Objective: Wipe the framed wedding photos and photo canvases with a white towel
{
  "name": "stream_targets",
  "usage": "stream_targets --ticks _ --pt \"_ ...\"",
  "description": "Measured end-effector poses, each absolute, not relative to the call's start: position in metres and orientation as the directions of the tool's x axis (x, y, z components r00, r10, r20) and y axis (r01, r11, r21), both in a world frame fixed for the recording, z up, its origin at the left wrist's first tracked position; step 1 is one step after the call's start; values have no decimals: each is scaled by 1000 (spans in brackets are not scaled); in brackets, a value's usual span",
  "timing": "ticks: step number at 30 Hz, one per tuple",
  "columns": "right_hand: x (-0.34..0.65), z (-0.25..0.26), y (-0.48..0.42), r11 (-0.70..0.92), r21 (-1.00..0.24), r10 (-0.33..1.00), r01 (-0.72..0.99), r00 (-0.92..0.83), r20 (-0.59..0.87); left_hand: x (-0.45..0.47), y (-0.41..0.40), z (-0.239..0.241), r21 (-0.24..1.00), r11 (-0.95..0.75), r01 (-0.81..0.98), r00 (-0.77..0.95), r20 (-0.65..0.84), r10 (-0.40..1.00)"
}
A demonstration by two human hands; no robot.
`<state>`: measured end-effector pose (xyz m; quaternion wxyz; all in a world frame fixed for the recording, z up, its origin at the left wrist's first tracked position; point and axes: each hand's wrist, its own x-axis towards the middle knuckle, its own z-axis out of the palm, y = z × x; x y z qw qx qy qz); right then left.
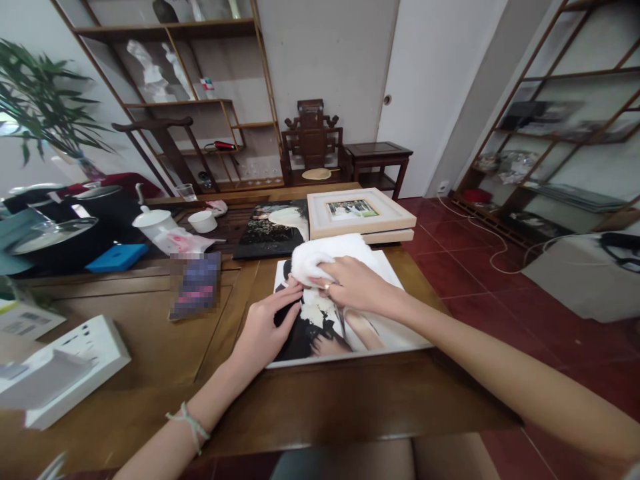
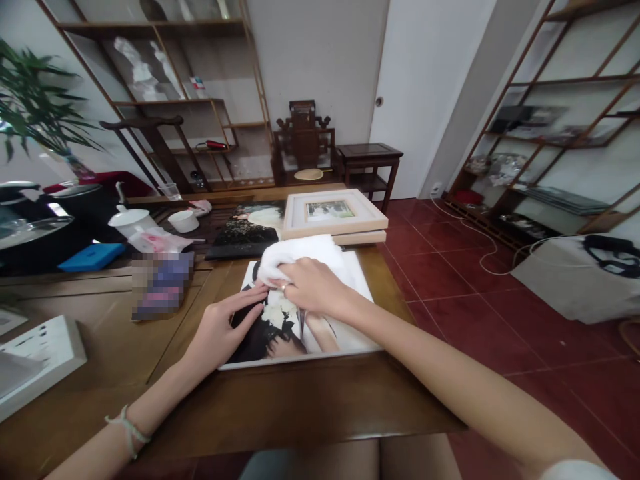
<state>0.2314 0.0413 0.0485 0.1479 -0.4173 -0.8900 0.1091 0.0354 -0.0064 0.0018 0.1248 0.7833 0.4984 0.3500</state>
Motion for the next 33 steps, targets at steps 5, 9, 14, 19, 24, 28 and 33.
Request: stream_targets --ticks 5,9,14,19,24,28,33 --pt "283 42 43 560 -278 828 780 -519 211 35 -5 1 544 -475 692 266 418 868" --pt "310 37 36 539 -183 839 822 -505 200 36 -5 2 544 -476 691 259 429 866" --pt "312 43 -20 667 -180 745 723 -646 169 37 -6 3 545 -467 697 253 422 870" --pt "307 58 -74 694 -356 678 626 -734 30 38 -7 4 541 -454 708 246 414 876" --pt "315 58 -51 643 -376 726 667 -687 23 37 -6 4 542 -461 703 255 413 874" --pt "322 49 -1 640 -329 756 695 -647 103 36 -6 4 535 -471 701 264 418 869" --pt "323 33 46 613 -256 790 748 -575 211 35 -6 5 532 -475 701 275 413 868"
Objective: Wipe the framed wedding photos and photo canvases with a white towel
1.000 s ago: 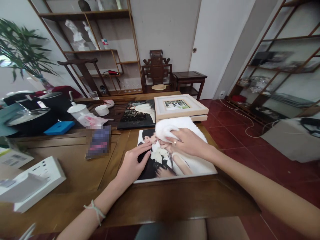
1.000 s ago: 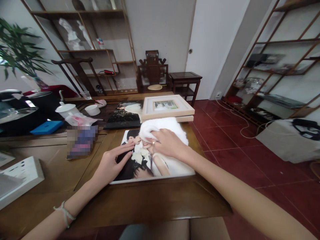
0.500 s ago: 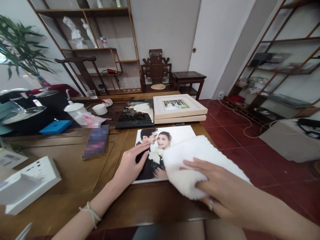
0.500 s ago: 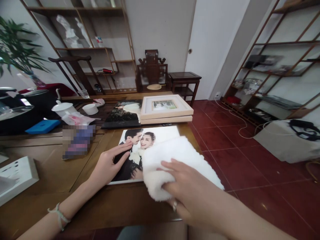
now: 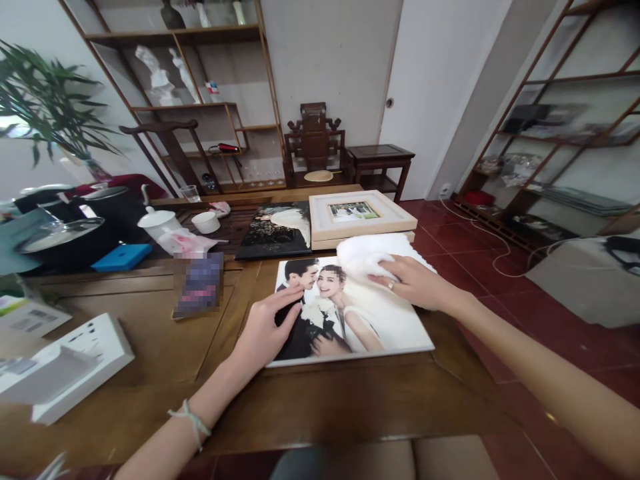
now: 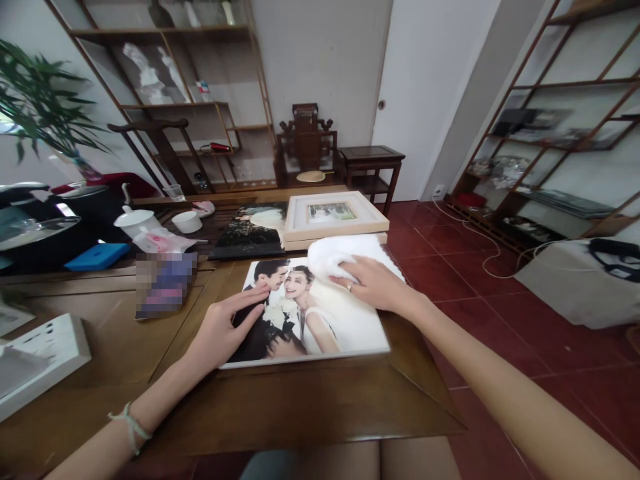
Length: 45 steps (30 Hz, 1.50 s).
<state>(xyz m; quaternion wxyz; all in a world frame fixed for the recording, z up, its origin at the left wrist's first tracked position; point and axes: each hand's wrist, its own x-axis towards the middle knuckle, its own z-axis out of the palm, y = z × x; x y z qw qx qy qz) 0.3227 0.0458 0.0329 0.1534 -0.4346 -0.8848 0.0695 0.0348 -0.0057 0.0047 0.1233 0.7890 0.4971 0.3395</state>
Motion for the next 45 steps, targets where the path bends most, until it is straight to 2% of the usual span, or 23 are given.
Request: stream_targets --ticks 5,8,10,12,15,18,21,25,28,35,39,45 --pt "314 27 27 658 -192 747 728 -600 285 36 -6 5 539 -472 697 266 417 869" --pt "308 41 -18 673 -215 739 707 -647 185 37 -6 5 544 -472 694 261 421 868" --pt "305 54 -50 645 -264 755 717 -651 77 37 -6 5 546 -467 696 255 420 871" --pt "304 64 -73 661 -315 715 681 -699 -11 38 -6 4 543 -462 701 254 414 874" --pt "305 69 -84 662 -354 693 660 -720 -47 37 -6 4 540 -460 705 260 406 876" --pt "308 63 -64 603 -340 754 722 -655 -54 36 -7 4 539 -463 704 265 406 875" --pt "310 56 -29 598 -304 782 742 -623 17 36 -6 4 531 -471 704 269 414 870" --pt "310 47 20 649 -289 757 704 -634 157 35 -6 4 533 -479 698 276 417 866" --pt "308 39 47 654 -227 756 721 -623 202 35 -6 5 539 -478 693 275 415 867" --pt "302 28 27 714 -138 691 686 -660 294 35 -6 4 538 -476 696 270 419 867" --pt "295 45 -30 691 -197 723 695 -674 155 36 -5 3 538 -471 699 265 417 869" --pt "293 64 -76 728 -347 642 592 -765 42 37 -6 4 545 -451 706 260 393 882"
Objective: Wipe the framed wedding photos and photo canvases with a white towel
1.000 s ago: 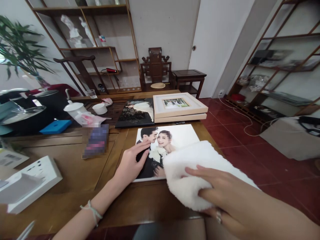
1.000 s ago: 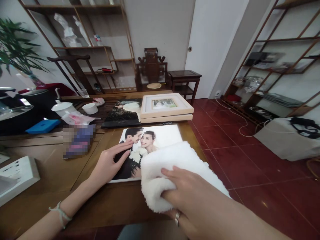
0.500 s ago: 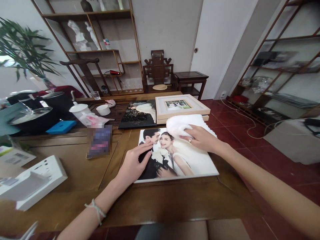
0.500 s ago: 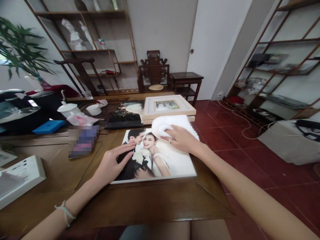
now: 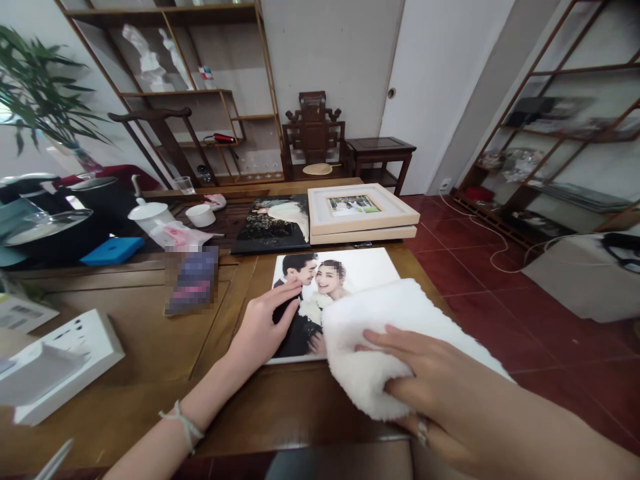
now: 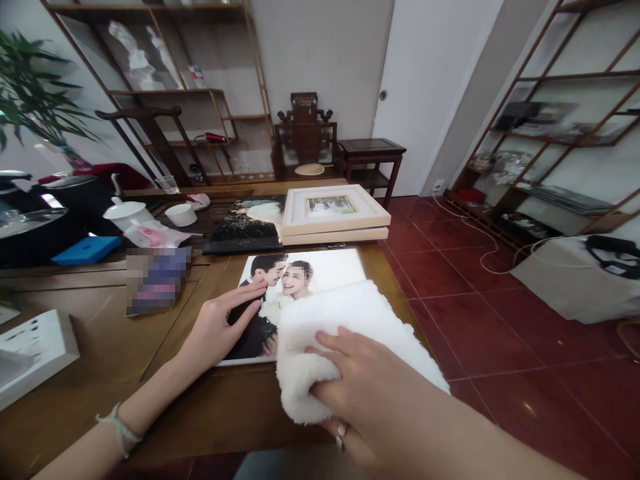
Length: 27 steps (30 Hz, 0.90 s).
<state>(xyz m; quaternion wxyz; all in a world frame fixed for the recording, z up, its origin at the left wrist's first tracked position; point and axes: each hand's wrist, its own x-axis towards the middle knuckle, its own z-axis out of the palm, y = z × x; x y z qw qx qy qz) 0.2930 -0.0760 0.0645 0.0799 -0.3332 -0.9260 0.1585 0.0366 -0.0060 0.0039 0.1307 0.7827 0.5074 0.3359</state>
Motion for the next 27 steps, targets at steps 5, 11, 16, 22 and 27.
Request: stream_targets --ticks 5,11,16,22,27 --pt "296 53 -41 686 -323 712 651 -693 115 37 -6 4 537 -468 702 265 413 871" --pt "282 41 22 698 -207 716 686 -657 236 35 -5 2 523 -474 709 275 414 868" --pt "270 31 37 699 -144 703 701 -636 318 34 -5 2 525 -470 709 275 408 871" --pt "271 35 -18 733 -224 680 642 -695 235 35 -5 2 528 -482 700 278 421 864" --pt "272 55 -69 783 -324 591 531 -797 124 37 -5 4 534 -471 702 276 407 871"
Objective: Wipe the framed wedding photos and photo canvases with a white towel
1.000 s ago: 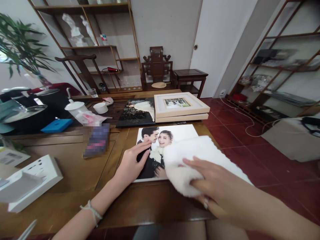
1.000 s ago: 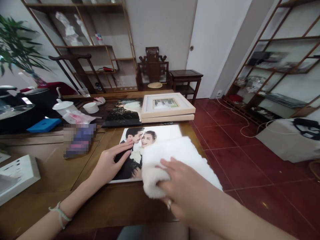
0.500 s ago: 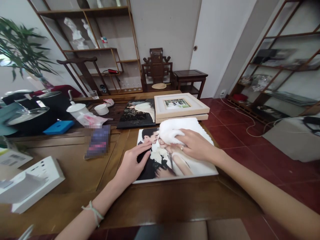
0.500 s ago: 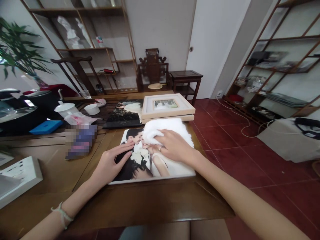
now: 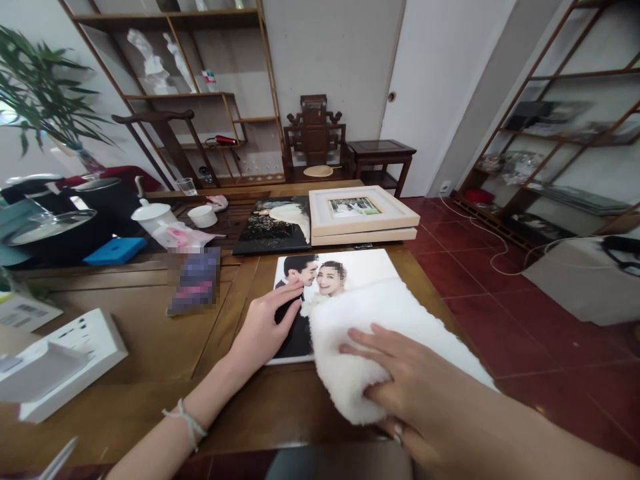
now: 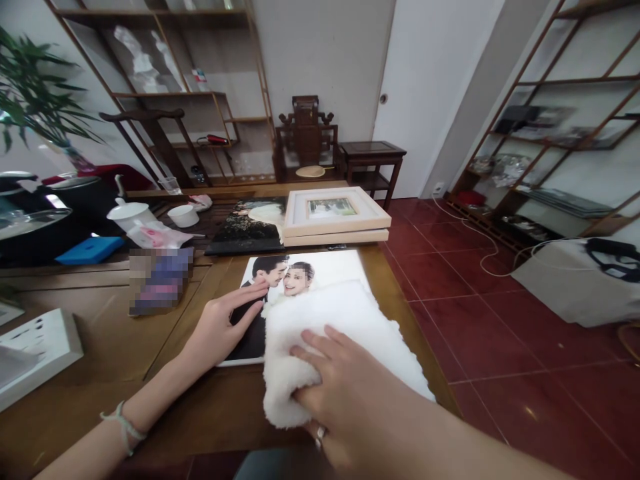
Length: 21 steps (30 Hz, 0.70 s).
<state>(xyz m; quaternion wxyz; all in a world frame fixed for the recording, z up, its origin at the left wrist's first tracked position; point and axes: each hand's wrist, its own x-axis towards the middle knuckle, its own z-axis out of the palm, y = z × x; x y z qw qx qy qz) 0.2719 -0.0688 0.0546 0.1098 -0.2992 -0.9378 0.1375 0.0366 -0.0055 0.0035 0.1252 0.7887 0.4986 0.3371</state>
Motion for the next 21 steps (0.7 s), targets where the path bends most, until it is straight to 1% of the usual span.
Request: stream_targets --ticks 2,4,6,8,10,12,16,19,21 --pt "275 60 -71 789 -356 565 501 -818 103 37 -5 3 534 -469 703 275 405 872" --pt "279 62 -62 771 -394 572 501 -816 81 37 -5 3 533 -475 700 281 407 869" --pt "284 61 -44 738 -420 605 529 -794 64 36 -5 2 530 -484 696 287 412 865" --pt "287 56 -23 709 -413 652 571 -754 77 35 -5 2 528 -488 695 289 416 862" --pt "286 50 -3 698 -373 690 611 -713 123 35 -5 2 529 -483 697 283 416 864" --pt "282 44 16 707 -310 701 636 -689 185 35 -5 2 532 -478 699 278 414 867" --pt "270 35 41 745 -180 664 643 -684 302 35 -5 2 532 -483 695 287 411 865" --pt "266 31 47 764 -146 634 628 -693 343 35 -4 2 528 -491 693 293 417 861" --pt "265 31 41 769 -144 630 622 -702 332 34 -4 1 526 -497 691 294 423 857"
